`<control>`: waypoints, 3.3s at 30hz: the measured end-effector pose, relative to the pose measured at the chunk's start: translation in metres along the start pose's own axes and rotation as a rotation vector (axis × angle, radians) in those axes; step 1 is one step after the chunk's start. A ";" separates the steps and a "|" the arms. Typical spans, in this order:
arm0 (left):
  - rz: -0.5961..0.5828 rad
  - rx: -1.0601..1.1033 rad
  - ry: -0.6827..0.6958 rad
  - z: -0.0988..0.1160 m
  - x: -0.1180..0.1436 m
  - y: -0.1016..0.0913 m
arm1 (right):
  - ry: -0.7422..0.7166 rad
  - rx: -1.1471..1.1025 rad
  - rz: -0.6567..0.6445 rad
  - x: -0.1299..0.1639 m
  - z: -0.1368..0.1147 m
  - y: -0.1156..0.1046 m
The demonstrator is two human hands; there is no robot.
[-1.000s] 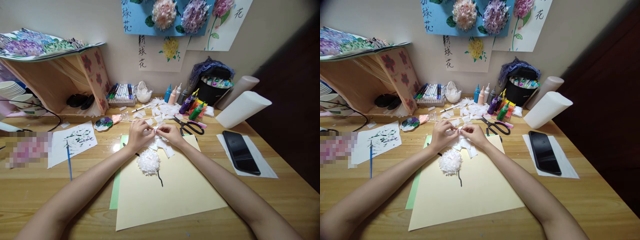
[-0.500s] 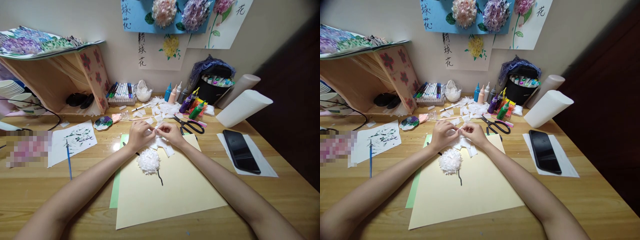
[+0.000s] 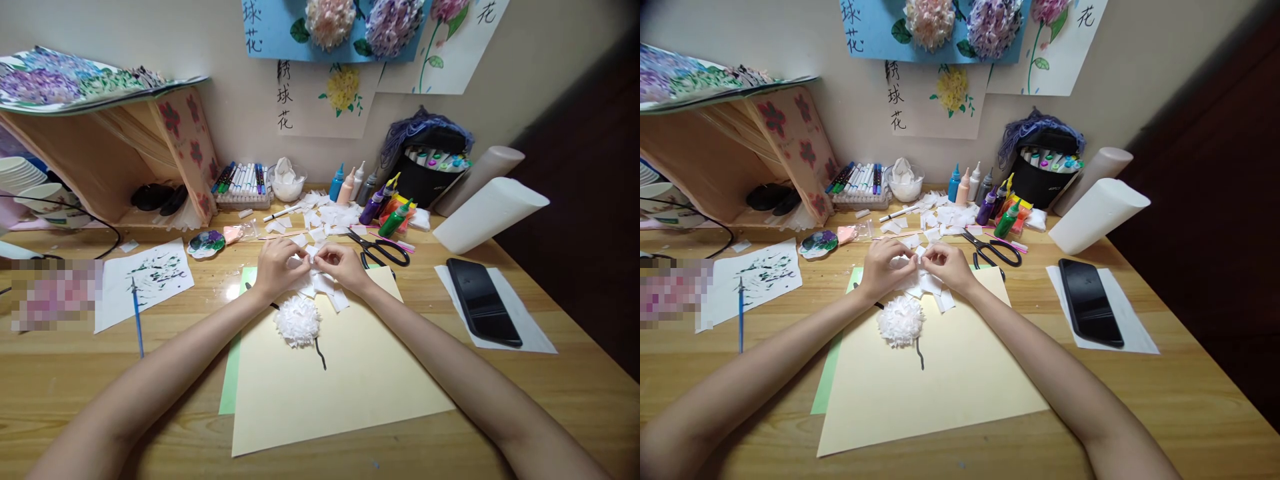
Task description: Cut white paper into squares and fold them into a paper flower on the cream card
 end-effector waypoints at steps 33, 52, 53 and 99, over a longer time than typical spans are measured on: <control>-0.006 0.017 0.020 -0.001 0.002 0.003 | -0.002 -0.003 -0.002 0.000 -0.003 0.000; 0.003 0.013 0.022 -0.002 0.001 0.003 | 0.008 -0.047 -0.035 0.000 0.000 0.002; 0.002 0.014 0.022 -0.002 0.001 0.003 | 0.007 -0.049 -0.036 0.000 0.000 0.002; -0.024 0.045 -0.003 -0.002 0.000 0.003 | 0.032 -0.094 -0.052 0.001 0.004 0.004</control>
Point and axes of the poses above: each hand's wrist, its own x-axis away from the middle knuckle, its own y-axis out of the palm, z = x × y, the point moved 9 cm from there along -x, towards the middle knuckle, and after that the axes turned 2 degrees about -z, right-handed, at the moved point
